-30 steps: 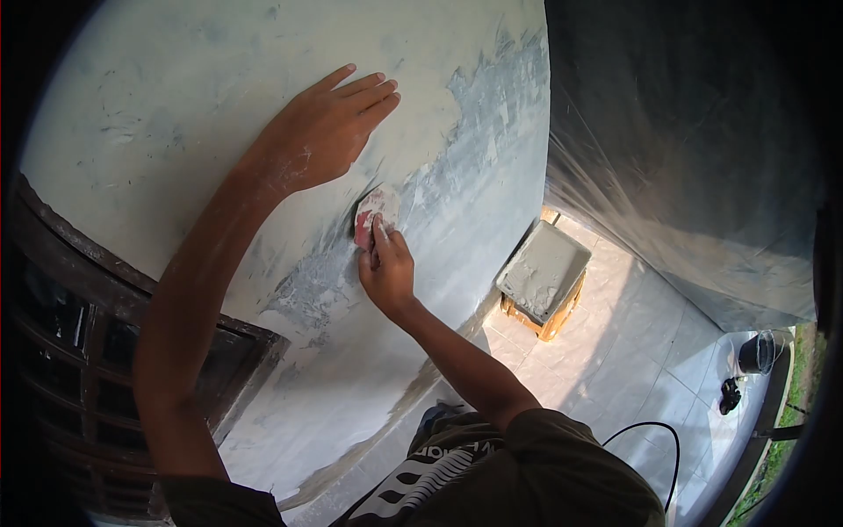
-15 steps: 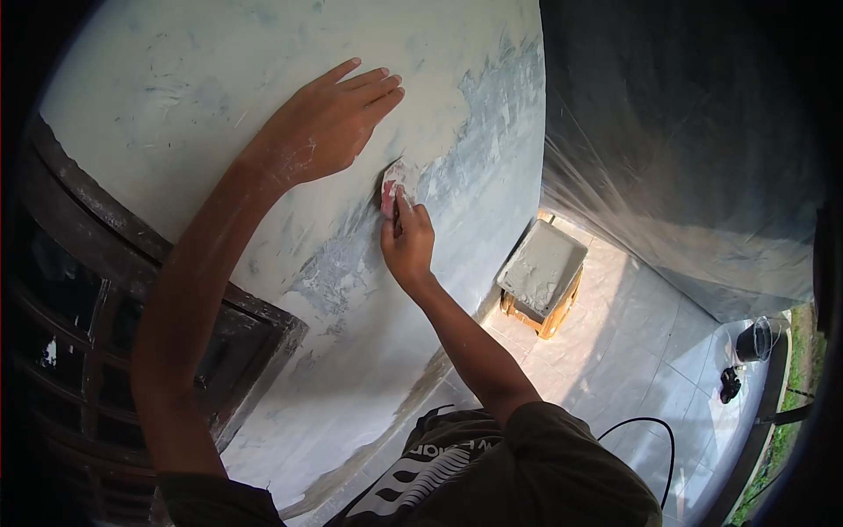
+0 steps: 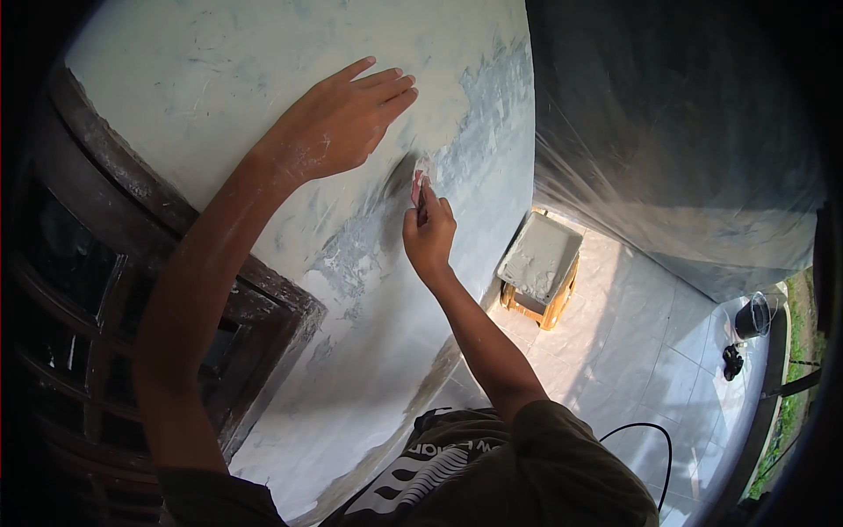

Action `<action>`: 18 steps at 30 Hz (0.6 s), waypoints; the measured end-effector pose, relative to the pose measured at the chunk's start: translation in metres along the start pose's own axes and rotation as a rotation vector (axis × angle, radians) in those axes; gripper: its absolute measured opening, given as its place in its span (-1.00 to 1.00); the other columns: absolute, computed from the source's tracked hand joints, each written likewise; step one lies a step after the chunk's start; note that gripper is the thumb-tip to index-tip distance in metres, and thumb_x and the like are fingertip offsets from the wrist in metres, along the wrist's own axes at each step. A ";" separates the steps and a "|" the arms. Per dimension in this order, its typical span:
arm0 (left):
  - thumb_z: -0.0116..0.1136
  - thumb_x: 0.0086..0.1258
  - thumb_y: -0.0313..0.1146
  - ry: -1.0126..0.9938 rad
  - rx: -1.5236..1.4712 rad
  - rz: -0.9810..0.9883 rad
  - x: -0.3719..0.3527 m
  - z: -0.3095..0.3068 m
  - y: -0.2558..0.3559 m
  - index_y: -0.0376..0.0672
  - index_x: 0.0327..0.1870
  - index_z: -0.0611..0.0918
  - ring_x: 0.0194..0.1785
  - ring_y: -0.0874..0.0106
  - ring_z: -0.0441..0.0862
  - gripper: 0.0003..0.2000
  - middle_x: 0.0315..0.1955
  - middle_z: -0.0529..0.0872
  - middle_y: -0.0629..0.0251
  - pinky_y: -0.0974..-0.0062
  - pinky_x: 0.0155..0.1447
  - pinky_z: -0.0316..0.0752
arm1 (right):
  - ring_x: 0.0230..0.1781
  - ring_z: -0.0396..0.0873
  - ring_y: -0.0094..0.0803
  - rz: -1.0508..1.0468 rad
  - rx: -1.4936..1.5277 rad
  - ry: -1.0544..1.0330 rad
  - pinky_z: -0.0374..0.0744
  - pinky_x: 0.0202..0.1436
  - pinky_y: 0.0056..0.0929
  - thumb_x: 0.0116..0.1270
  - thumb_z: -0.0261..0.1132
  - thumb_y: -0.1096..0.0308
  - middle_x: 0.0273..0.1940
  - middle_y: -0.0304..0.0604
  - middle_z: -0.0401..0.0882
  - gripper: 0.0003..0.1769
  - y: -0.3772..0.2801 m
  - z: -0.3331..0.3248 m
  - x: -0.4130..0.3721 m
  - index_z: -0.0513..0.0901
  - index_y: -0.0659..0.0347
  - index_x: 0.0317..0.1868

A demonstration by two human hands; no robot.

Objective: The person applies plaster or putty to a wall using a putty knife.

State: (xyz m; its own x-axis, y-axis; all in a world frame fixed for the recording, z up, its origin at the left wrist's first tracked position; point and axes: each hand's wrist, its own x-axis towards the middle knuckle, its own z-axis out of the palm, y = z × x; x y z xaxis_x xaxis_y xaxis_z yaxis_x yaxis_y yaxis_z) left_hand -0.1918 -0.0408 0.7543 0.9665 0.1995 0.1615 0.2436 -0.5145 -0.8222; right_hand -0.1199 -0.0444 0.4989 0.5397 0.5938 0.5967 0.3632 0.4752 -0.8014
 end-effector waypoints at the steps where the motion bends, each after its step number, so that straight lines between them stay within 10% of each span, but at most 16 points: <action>1: 0.15 0.43 -0.49 -0.004 -0.016 -0.002 0.000 -0.001 0.001 -0.23 0.29 0.55 0.43 0.34 0.46 -0.60 0.32 0.57 0.21 0.25 0.59 0.20 | -0.39 0.49 -0.17 -0.002 -0.036 -0.008 0.52 -0.29 -0.24 0.18 0.25 0.58 -0.36 0.02 0.49 -0.43 0.004 0.005 0.003 0.54 0.41 0.27; 5: 0.15 0.42 -0.49 0.010 -0.009 0.016 -0.003 -0.004 0.001 -0.24 0.28 0.55 0.42 0.34 0.46 -0.60 0.30 0.59 0.20 0.26 0.58 0.21 | -0.31 0.55 -0.03 0.032 0.027 -0.173 0.56 -0.20 -0.16 0.19 0.26 0.54 -0.30 0.11 0.50 -0.37 -0.014 0.020 -0.049 0.47 0.39 0.33; 9: 0.14 0.40 -0.52 0.032 0.006 0.021 -0.008 -0.007 0.000 -0.26 0.26 0.55 0.40 0.34 0.47 -0.61 0.28 0.60 0.21 0.26 0.57 0.23 | -0.56 0.36 -0.47 -0.031 0.280 -0.210 0.39 -0.48 -0.46 0.18 0.25 0.62 -0.48 -0.15 0.34 -0.44 -0.049 -0.003 -0.113 0.61 0.30 0.25; 18: 0.13 0.40 -0.52 0.006 -0.033 -0.013 -0.012 -0.010 0.002 -0.27 0.25 0.56 0.41 0.34 0.47 -0.62 0.29 0.59 0.21 0.25 0.57 0.23 | -0.54 0.42 -0.35 -0.053 0.092 0.016 0.44 -0.42 -0.36 0.23 0.21 0.59 -0.48 -0.09 0.46 -0.51 -0.013 0.011 -0.032 0.62 0.34 0.21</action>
State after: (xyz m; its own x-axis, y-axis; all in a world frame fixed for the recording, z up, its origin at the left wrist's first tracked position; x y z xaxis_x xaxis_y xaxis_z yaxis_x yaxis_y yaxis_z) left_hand -0.2018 -0.0526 0.7559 0.9637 0.2012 0.1758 0.2588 -0.5393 -0.8014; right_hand -0.1502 -0.0625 0.4903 0.5339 0.5559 0.6371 0.3206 0.5641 -0.7609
